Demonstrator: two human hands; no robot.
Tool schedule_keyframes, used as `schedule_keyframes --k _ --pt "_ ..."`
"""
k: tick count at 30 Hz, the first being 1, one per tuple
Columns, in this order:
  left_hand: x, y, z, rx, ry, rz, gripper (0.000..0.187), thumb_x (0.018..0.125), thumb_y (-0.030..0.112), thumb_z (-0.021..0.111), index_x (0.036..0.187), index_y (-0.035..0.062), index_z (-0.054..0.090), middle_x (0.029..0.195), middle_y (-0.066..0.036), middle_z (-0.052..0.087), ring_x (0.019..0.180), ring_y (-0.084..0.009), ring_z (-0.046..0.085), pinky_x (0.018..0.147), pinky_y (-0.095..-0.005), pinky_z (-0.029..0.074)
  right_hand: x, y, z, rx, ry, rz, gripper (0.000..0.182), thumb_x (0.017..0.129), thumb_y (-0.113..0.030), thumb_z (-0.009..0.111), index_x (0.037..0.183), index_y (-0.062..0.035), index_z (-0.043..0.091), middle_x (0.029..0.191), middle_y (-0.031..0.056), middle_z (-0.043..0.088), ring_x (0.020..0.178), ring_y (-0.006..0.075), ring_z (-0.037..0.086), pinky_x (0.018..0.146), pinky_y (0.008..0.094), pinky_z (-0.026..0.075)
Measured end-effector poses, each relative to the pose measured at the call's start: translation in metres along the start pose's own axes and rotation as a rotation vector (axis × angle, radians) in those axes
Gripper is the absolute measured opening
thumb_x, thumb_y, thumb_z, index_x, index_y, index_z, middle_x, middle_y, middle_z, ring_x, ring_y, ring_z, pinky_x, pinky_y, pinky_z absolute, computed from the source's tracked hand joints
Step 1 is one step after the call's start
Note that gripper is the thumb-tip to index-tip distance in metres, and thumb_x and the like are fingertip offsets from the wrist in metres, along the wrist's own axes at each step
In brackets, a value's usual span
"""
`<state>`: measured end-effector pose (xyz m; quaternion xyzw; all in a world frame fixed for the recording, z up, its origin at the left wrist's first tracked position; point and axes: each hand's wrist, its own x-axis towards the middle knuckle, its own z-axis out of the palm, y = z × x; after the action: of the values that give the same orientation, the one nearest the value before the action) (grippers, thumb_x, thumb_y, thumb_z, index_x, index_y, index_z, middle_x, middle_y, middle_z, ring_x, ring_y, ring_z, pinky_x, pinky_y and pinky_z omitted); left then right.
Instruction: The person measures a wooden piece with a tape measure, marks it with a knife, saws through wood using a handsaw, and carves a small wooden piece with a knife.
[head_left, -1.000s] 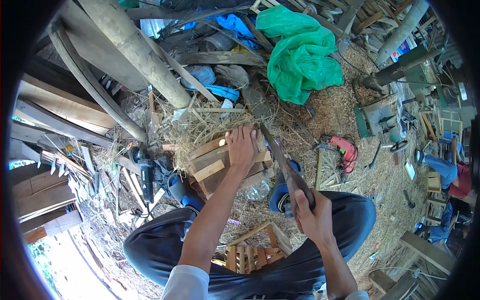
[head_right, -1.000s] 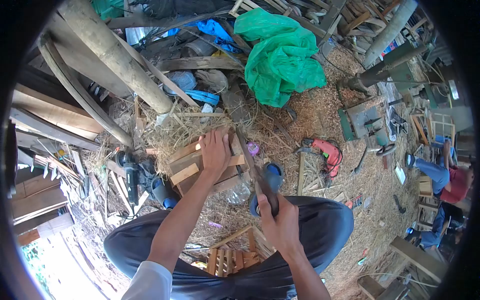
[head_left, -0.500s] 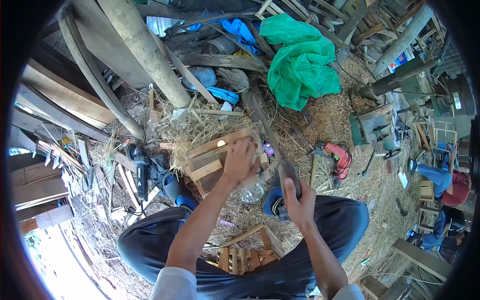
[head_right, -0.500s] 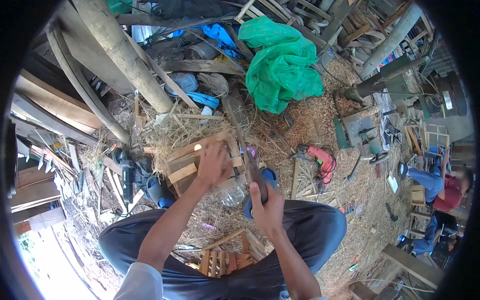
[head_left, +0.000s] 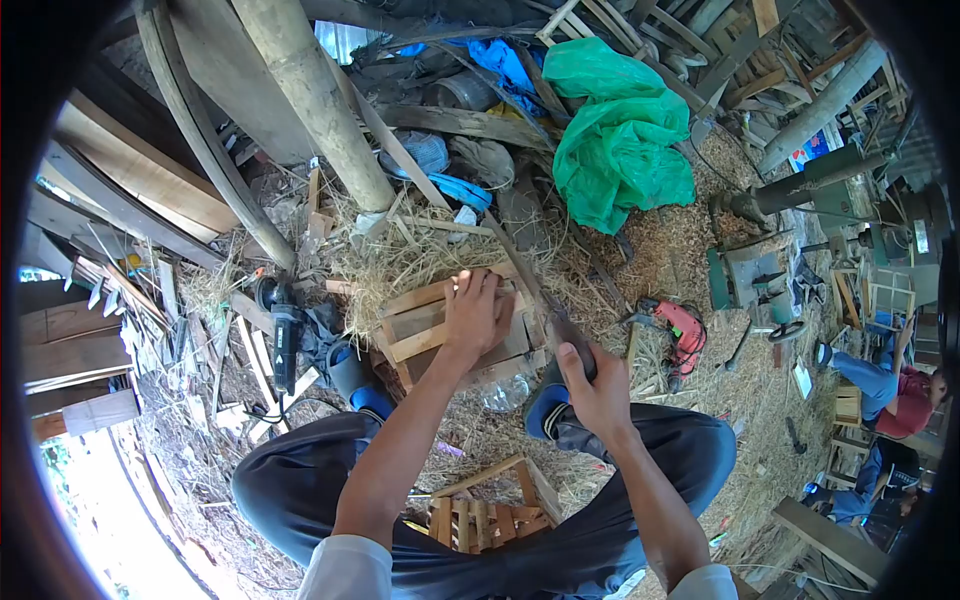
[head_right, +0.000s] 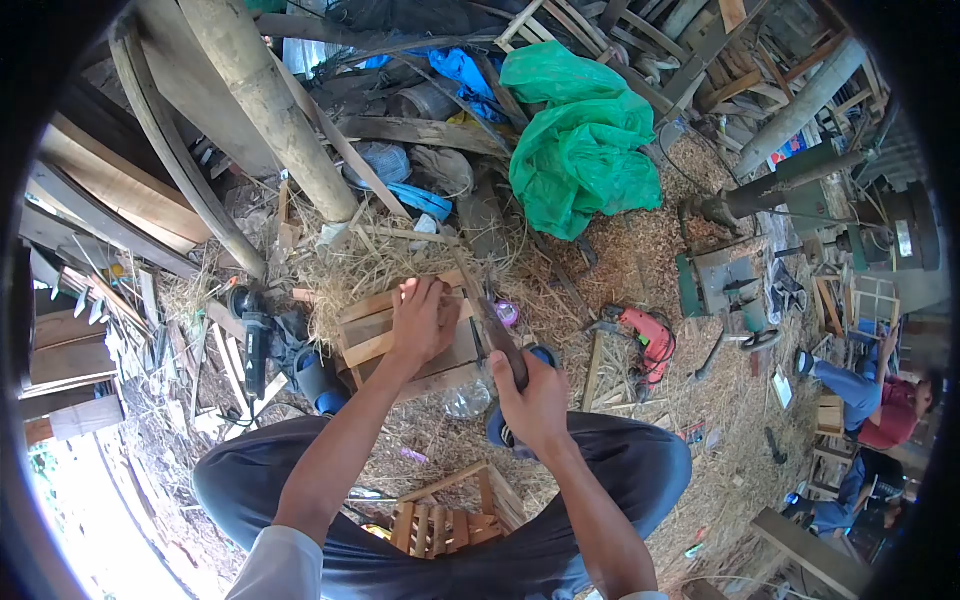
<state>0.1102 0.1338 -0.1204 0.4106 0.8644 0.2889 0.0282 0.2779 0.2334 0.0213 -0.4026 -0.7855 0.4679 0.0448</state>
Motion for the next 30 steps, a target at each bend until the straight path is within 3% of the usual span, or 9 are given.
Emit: schedule_keyframes --k 2,3,5,6,8,15,20,30 --pt "-0.004 0.003 0.009 0.104 -0.121 0.092 0.069 0.069 0.044 0.079 0.12 0.0041 0.055 0.121 -0.013 0.054 0.12 -0.0312 0.046 0.102 -0.0504 0.031 -0.001 0.01 0.002 -0.028 0.017 -0.026 0.043 0.093 -0.038 0.061 0.077 0.0015 0.063 0.052 0.0122 0.053 0.045 0.0245 0.053 0.048 0.038 0.04" --pt "-0.005 0.008 0.003 0.101 -0.119 0.09 0.069 0.069 0.044 0.079 0.12 0.0041 0.055 0.121 -0.013 0.054 0.12 -0.0312 0.046 0.102 -0.0504 0.031 -0.001 0.013 0.002 0.029 0.036 -0.018 0.043 0.093 -0.038 0.061 0.077 0.0017 0.063 0.052 0.0119 0.053 0.046 0.0234 0.052 0.049 0.0379 0.039" --pt "-0.009 0.019 -0.019 0.117 -0.325 0.055 0.102 0.059 0.056 0.082 0.134 -0.0013 0.044 0.134 -0.021 0.044 0.131 -0.0358 0.038 0.11 -0.0559 0.023 0.001 0.015 -0.001 0.093 0.058 -0.009 0.043 0.093 -0.038 0.061 0.076 0.0019 0.062 0.052 0.0116 0.052 0.046 0.0222 0.052 0.049 0.0378 0.039" --pt "-0.01 0.017 -0.019 0.119 -0.331 0.061 0.102 0.059 0.056 0.082 0.134 -0.0013 0.044 0.134 -0.021 0.044 0.131 -0.0358 0.038 0.11 -0.0559 0.023 0.0 0.015 -0.005 0.114 0.077 0.021 0.043 0.094 -0.038 0.06 0.076 0.0022 0.062 0.052 0.0114 0.051 0.046 0.0212 0.051 0.049 0.0382 0.039" --pt "-0.014 0.014 -0.018 0.147 -0.436 0.051 0.122 0.049 0.061 0.084 0.14 -0.0033 0.035 0.141 -0.024 0.037 0.135 -0.0377 0.032 0.113 -0.059 0.018 -0.001 0.018 -0.008 0.141 0.104 0.06 0.044 0.094 -0.037 0.06 0.076 0.0024 0.061 0.052 0.0112 0.051 0.047 0.0203 0.049 0.049 0.0385 0.038" --pt "-0.011 -0.001 -0.004 0.321 -0.484 0.159 0.122 0.047 0.056 0.086 0.141 -0.0023 0.034 0.139 -0.023 0.038 0.133 -0.0371 0.034 0.109 -0.0589 0.022 0.0 0.022 -0.013 0.143 0.175 0.007 0.046 0.094 -0.037 0.06 0.07 0.0022 0.058 0.05 0.012 0.048 0.045 0.0213 0.047 0.049 0.0385 0.037" --pt "-0.011 0.011 -0.012 0.227 -0.462 0.095 0.12 0.044 0.053 0.087 0.138 -0.0012 0.036 0.136 -0.02 0.041 0.13 -0.0361 0.037 0.108 -0.0573 0.023 -0.005 0.018 -0.012 0.181 0.188 0.0 0.047 0.093 -0.037 0.062 0.066 0.0017 0.055 0.05 0.0142 0.049 0.044 0.0241 0.047 0.049 0.0399 0.037" --pt "-0.014 0.001 -0.007 0.123 -0.365 0.167 0.113 0.044 0.055 0.087 0.132 0.0014 0.041 0.134 -0.019 0.041 0.122 -0.0384 0.043 0.103 -0.0527 0.027 0.002 0.015 -0.004 0.094 0.202 0.007 0.046 0.092 -0.037 0.063 0.068 0.0025 0.058 0.049 0.0134 0.051 0.041 0.0235 0.05 0.046 0.039 0.038"
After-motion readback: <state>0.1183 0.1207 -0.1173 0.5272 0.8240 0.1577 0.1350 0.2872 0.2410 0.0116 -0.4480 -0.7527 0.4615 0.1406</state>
